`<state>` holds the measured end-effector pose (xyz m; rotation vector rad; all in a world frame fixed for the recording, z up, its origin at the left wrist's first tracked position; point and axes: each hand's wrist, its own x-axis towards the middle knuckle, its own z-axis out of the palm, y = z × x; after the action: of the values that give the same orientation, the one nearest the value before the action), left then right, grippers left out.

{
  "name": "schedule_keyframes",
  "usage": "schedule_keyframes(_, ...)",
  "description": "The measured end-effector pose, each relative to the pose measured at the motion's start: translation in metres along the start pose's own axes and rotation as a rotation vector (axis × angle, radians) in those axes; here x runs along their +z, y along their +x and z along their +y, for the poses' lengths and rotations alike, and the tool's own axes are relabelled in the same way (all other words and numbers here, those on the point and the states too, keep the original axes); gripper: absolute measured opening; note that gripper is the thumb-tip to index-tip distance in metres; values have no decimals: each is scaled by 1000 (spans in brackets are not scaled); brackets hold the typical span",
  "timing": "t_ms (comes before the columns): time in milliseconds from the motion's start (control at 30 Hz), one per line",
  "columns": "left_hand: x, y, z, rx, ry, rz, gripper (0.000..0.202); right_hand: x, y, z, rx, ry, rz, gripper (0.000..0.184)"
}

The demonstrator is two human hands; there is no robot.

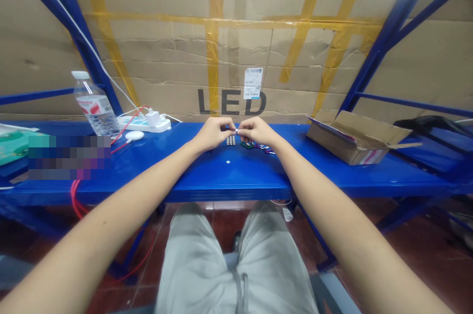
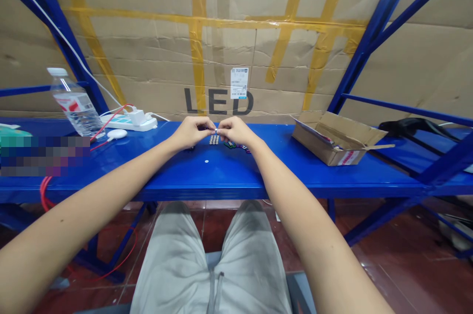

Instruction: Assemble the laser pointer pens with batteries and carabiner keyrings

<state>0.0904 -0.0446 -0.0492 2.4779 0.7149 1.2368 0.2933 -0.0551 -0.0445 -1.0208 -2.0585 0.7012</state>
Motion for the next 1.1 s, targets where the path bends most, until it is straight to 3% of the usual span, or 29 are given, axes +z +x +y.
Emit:
schedule_keyframes(300, 2, 0, 3, -88, 143, -52, 6, 0, -2, -4, -5, -24, 11, 22)
schedule_keyframes(833, 3, -1, 8, 24, 117, 8, 11, -1, -2, -4, 85, 230, -17, 22)
schedule_keyframes(1000, 8, 1, 6, -1, 79, 35, 4, -18, -6, -13, 136, 23, -70, 26)
schedule_keyframes(1100, 9, 1, 3, -52, 104, 53, 6, -43, -14, -7, 236, -173, 21, 21)
